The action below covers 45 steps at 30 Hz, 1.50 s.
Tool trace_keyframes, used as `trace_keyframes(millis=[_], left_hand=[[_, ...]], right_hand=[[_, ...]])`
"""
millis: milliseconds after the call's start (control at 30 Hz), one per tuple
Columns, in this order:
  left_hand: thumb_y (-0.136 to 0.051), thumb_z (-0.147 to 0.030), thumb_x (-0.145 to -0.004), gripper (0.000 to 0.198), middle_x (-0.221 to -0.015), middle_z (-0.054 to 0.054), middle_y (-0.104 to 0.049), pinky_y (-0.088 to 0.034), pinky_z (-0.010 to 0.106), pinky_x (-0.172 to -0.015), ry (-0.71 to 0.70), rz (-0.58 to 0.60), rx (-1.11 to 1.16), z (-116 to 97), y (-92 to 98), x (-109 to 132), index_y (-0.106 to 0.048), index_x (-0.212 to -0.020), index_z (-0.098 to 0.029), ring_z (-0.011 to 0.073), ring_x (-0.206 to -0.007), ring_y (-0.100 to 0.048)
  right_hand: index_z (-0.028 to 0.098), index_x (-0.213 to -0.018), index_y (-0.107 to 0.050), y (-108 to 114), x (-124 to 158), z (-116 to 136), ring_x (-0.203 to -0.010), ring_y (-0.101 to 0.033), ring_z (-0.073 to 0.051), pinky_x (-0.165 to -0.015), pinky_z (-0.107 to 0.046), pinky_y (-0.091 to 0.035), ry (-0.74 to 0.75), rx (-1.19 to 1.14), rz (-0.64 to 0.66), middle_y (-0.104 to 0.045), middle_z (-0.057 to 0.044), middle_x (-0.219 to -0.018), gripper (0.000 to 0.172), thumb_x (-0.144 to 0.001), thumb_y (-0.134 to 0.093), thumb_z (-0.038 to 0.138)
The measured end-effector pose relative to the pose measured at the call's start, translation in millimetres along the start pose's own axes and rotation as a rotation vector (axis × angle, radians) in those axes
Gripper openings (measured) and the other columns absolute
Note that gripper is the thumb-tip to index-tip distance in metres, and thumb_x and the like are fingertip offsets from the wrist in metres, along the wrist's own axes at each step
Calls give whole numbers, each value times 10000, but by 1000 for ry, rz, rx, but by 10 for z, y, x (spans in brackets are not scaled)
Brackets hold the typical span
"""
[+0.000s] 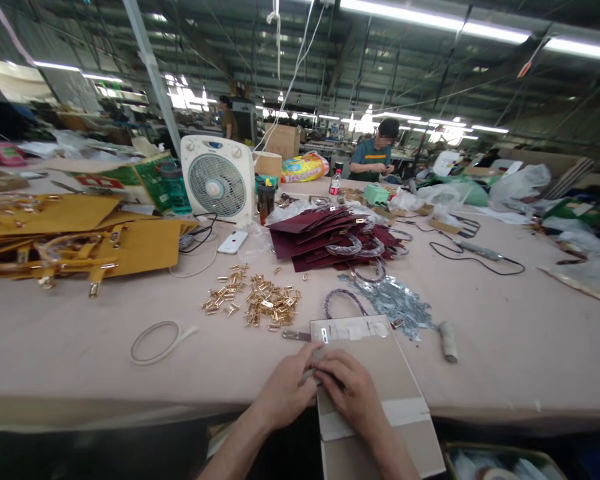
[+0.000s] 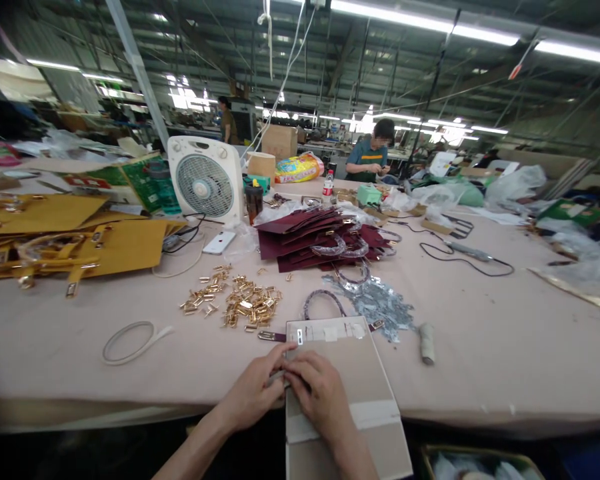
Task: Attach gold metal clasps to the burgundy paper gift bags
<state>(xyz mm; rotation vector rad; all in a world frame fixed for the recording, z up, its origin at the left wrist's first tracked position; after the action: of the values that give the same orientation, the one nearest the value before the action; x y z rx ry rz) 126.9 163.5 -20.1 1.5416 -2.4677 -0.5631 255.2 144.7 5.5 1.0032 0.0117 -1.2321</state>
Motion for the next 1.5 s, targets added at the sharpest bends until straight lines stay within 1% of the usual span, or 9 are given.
trace_keyframes(millis=[167,333,500,600,1000,1167,1333,1433,1500], left_hand=[[-489,-89,-825,438,-1082,47,-748,-490,285,-915,-10,20,62,-139,26,16,-626,-1225,-204,201,-1006,-677],[-577,-184,-887,167,-981,33,-724,-460,263,-850,-53,-33,-54,-234,182,88,-720,-970,-206,185,-925,-638],[-533,-295,-989,274,-816,13,-712,-426,244,-754,-37,57,-133,-220,176,124,-765,-878,-200,163,-789,-614],[-529,-294,-995,289,-802,11,-706,-418,241,-739,-31,56,-149,-226,168,120,-751,-845,-186,158,-772,-611],[-533,-280,-972,243,-807,14,-703,-419,240,-735,2,-54,-181,-107,159,126,-710,-828,-193,165,-786,-615],[-550,-261,-903,225,-692,-11,-652,-393,230,-655,80,-76,-115,-45,160,78,-705,-761,-184,153,-711,-579],[-554,-304,-865,238,-647,-19,-628,-378,233,-607,172,-118,-33,39,152,33,-694,-721,-176,149,-659,-565],[-548,-322,-873,252,-642,-13,-639,-385,238,-606,207,-147,-39,52,167,26,-687,-718,-180,157,-652,-581],[-539,-327,-900,262,-674,0,-670,-391,241,-620,202,-153,-88,35,175,30,-700,-748,-186,167,-678,-600]], right_hand=[[256,-1063,-693,4,15,3,-954,-670,-219,-836,-350,-567,-19,-2,-4,-717,-66,-997,159,-1021,-567,168],[245,-1004,-672,-6,47,-35,-918,-656,-223,-823,-355,-550,-31,-12,1,-699,-62,-952,123,-1020,-563,188],[245,-991,-664,10,11,-1,-885,-653,-222,-796,-350,-542,-48,-39,45,-685,-58,-925,119,-1020,-558,200],[249,-993,-666,33,-11,37,-895,-659,-217,-804,-338,-539,-58,-79,70,-690,-53,-930,112,-1011,-573,189],[241,-953,-660,-20,-27,-10,-871,-649,-203,-792,-320,-518,-137,-110,114,-681,-38,-906,99,-1019,-588,224],[241,-940,-632,-29,-18,-52,-862,-633,-205,-776,-315,-507,-178,-102,89,-664,-36,-903,103,-1021,-572,222],[246,-921,-622,-30,13,-8,-872,-616,-213,-773,-326,-485,-119,-96,55,-654,-41,-897,142,-1026,-534,211],[248,-908,-616,8,60,-18,-854,-614,-207,-764,-317,-492,-119,-197,49,-643,-37,-883,141,-1027,-541,233],[245,-915,-609,109,89,-114,-851,-624,-202,-757,-302,-509,-175,-304,-9,-633,-35,-882,119,-1023,-568,270]])
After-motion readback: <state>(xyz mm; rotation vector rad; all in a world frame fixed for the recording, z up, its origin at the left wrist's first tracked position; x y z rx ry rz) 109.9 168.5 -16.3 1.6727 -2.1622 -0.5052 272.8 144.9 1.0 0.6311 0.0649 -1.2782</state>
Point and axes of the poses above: each hand's wrist, its own x-axis away from the middle knuckle, its own y-axis out of the back of the hand, z = x × y, the point moved 8 cm from there along -x, towards the middle knuckle
